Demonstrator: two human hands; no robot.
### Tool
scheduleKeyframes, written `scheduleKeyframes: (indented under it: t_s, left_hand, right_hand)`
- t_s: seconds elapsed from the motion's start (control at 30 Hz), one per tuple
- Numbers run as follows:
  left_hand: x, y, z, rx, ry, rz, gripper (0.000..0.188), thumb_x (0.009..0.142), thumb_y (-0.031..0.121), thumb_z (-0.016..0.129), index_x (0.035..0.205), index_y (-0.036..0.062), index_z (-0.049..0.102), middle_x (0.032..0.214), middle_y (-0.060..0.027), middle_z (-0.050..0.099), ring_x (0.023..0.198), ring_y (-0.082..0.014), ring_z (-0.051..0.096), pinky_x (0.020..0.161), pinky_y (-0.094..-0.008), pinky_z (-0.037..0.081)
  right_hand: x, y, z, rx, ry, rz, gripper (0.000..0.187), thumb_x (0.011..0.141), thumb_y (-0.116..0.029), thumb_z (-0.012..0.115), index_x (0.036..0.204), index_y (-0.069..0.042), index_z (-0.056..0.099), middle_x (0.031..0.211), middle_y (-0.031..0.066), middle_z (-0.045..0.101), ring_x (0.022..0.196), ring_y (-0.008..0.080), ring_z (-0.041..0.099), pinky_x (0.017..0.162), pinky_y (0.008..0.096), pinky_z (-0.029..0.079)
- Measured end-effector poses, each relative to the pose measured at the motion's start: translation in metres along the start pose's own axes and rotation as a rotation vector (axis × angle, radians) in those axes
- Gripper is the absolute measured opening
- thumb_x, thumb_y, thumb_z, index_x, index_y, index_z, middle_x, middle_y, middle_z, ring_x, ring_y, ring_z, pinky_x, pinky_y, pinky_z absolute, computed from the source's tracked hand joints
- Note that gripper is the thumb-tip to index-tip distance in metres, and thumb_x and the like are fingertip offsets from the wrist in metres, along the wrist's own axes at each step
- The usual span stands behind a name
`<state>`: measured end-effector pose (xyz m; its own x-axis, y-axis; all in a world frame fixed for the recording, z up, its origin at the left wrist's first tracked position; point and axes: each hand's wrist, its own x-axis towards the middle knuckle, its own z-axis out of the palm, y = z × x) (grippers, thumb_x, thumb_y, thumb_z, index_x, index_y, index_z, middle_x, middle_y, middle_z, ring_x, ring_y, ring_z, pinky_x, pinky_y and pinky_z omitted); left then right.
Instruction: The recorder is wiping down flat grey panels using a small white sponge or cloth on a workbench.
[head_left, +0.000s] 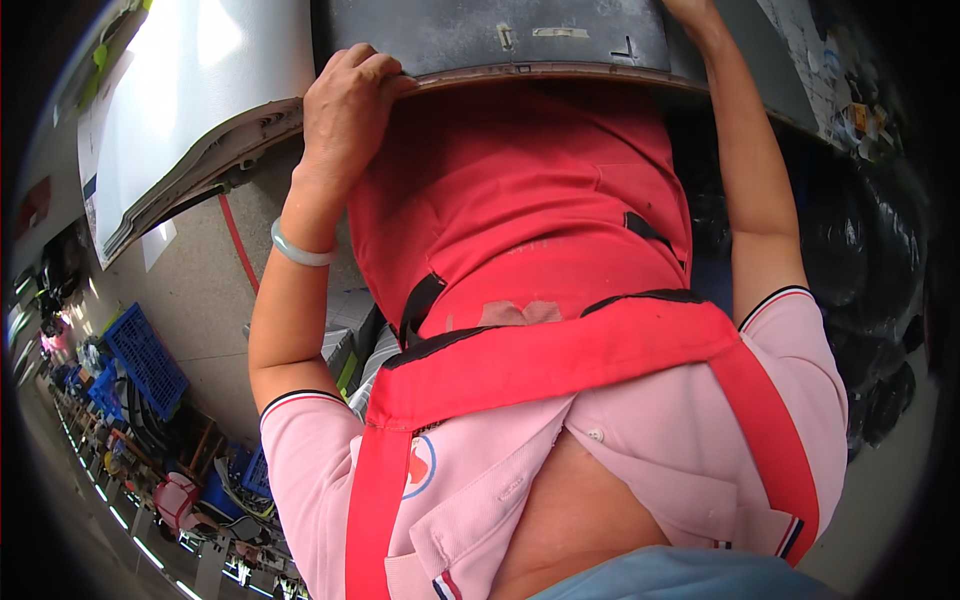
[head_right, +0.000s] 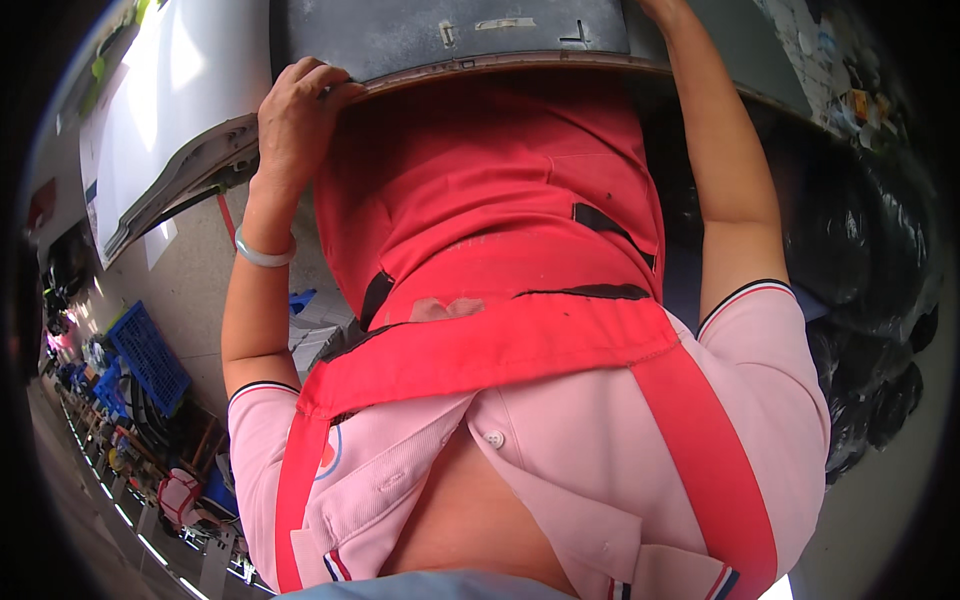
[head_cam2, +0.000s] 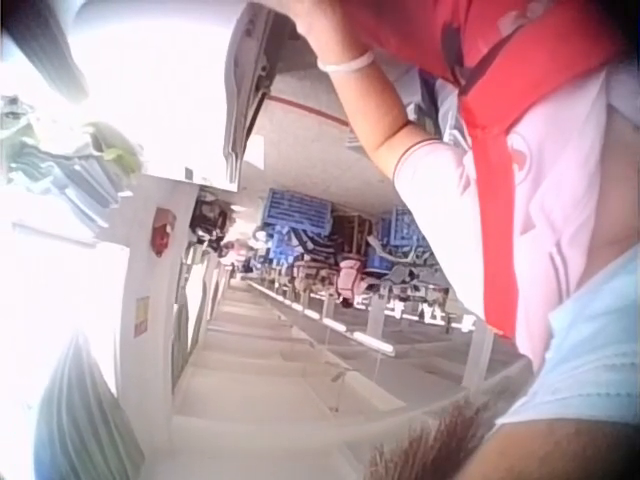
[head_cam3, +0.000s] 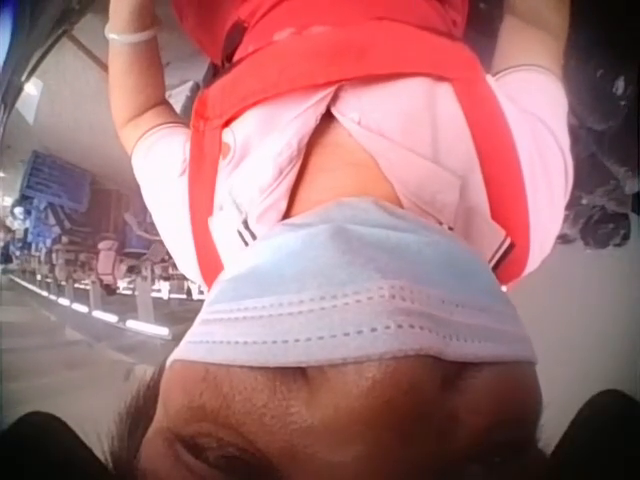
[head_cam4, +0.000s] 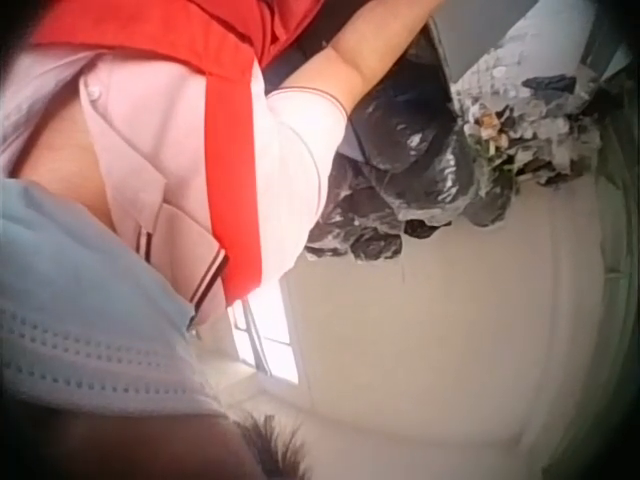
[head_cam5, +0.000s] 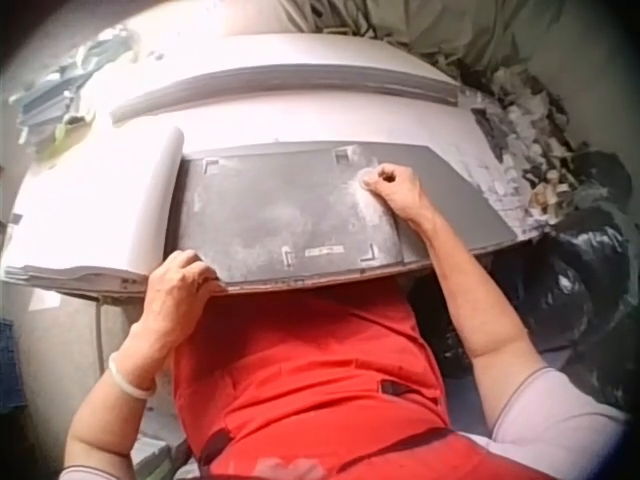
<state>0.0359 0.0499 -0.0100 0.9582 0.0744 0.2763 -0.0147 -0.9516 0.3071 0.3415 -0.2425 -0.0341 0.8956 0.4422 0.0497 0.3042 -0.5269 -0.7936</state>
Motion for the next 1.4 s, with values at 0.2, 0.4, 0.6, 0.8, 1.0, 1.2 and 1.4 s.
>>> scheduleKeyframes:
  t_s: [0.2,0.4,0.6,0.8,1.0,1.2,1.4]
  left_hand:
    - [-0.001,-0.001,-0.002,-0.015,-0.027,-0.020,0.017,0.085,0.022,0.075,0.090,0.0068,0.073,0.091,-0.0057,0.066,0.089,-0.0265,0.065,0.077,-0.0378,0.053]
    - [-0.001,-0.001,0.002,-0.021,0.024,0.018,0.014,0.083,0.020,0.075,0.086,0.0075,0.070,0.087,-0.0045,0.064,0.088,-0.0253,0.064,0.075,-0.0375,0.054]
    - [-0.005,-0.003,-0.003,-0.004,-0.020,-0.021,0.020,0.086,0.026,0.074,0.093,0.0071,0.072,0.092,-0.0053,0.066,0.090,-0.0263,0.064,0.078,-0.0379,0.053]
    - [0.043,0.045,0.023,-0.159,-0.077,0.013,0.031,0.094,0.035,0.066,0.111,0.0102,0.072,0.114,-0.0091,0.066,0.107,-0.0305,0.064,0.092,-0.0484,0.051]
    - [0.118,0.074,0.110,-0.096,-0.068,0.141,0.022,0.095,0.025,0.059,0.103,0.0112,0.074,0.110,-0.0125,0.068,0.109,-0.0337,0.065,0.095,-0.0498,0.051]
    - [0.110,0.080,0.115,-0.096,0.263,0.167,0.007,0.088,0.016,0.057,0.089,0.0101,0.060,0.090,-0.0125,0.058,0.089,-0.0301,0.059,0.082,-0.0429,0.045]
    - [0.104,0.079,0.094,-0.019,0.155,0.104,0.024,0.094,0.022,0.056,0.115,0.0125,0.066,0.120,-0.0132,0.058,0.120,-0.0346,0.053,0.101,-0.0644,0.036]
  right_hand:
    - [0.001,0.002,0.004,-0.030,0.016,-0.036,0.020,0.089,-0.022,0.073,0.085,-0.003,0.069,0.071,-0.0027,0.059,0.069,0.0080,0.051,0.062,0.0285,0.044]
    - [-0.003,0.002,0.003,-0.057,0.043,-0.034,0.022,0.089,-0.023,0.073,0.085,-0.002,0.068,0.071,-0.0023,0.058,0.069,0.0084,0.050,0.062,0.0293,0.043]
    - [-0.008,-0.011,0.007,-0.103,0.044,-0.025,0.023,0.089,-0.024,0.073,0.087,-0.002,0.067,0.071,-0.0008,0.058,0.069,0.0096,0.051,0.063,0.0299,0.044]
    - [0.011,0.045,-0.017,-0.099,-0.030,0.014,0.039,0.091,-0.045,0.075,0.108,-0.010,0.076,0.090,-0.0057,0.067,0.082,0.0049,0.058,0.077,0.0204,0.045]
    - [0.010,0.024,0.001,-0.085,-0.057,0.055,0.040,0.091,-0.045,0.075,0.111,-0.011,0.076,0.093,-0.0047,0.067,0.085,0.0059,0.058,0.078,0.0207,0.045]
    - [-0.018,0.018,-0.001,-0.084,0.190,-0.051,0.027,0.093,-0.031,0.071,0.100,-0.006,0.071,0.080,-0.0017,0.062,0.076,0.0080,0.055,0.071,0.0255,0.046]
    - [-0.091,-0.031,-0.011,-0.046,-0.172,-0.120,0.022,0.097,-0.021,0.070,0.110,-0.004,0.074,0.089,-0.0029,0.068,0.077,0.0053,0.058,0.072,0.0212,0.048]
